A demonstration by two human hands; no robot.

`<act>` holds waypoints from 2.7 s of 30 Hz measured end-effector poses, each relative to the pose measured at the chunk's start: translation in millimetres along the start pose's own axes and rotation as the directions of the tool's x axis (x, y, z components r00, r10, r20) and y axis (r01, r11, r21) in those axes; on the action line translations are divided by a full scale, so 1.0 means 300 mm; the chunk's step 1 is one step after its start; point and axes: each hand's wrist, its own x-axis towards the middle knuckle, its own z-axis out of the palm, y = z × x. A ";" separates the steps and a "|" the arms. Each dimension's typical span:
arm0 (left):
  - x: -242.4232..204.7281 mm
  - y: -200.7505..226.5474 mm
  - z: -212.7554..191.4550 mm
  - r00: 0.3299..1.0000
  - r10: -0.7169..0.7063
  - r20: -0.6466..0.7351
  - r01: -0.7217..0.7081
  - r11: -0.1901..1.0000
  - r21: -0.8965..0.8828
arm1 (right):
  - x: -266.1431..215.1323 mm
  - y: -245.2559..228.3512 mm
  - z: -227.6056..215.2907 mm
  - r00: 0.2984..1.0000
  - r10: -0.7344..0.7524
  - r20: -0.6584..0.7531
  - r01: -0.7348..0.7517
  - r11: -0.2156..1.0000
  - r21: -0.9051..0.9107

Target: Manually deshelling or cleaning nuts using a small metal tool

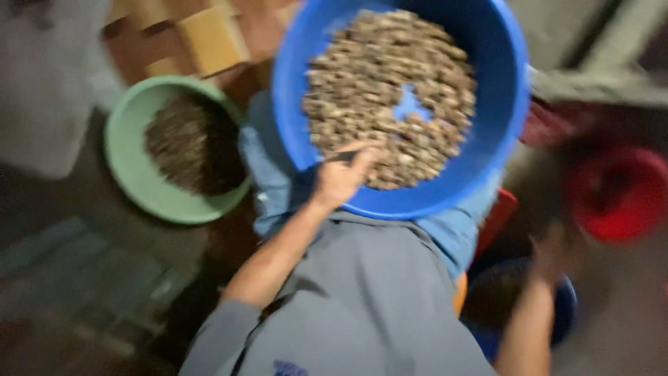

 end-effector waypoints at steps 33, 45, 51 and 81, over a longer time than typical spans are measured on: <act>-0.037 0.003 -0.089 0.878 0.373 -0.299 -0.417 0.903 -0.101 | 0.549 -0.971 -0.989 0.695 -0.547 -0.466 0.662 0.234 0.712; -0.037 -0.009 -0.052 0.861 0.367 -0.352 -0.437 0.888 -0.143 | 0.406 -0.927 -0.886 0.814 -0.570 -0.112 0.261 0.186 0.947; -0.054 0.034 -0.057 0.890 0.399 -0.219 -0.436 0.885 -0.160 | 0.314 -0.902 -0.691 0.875 -0.458 0.157 -0.424 -0.570 0.703; 0.009 0.137 0.000 0.888 0.460 0.003 -0.458 0.885 -0.091 | 0.320 -0.783 -0.950 0.957 -0.287 -0.046 -0.069 -0.375 0.924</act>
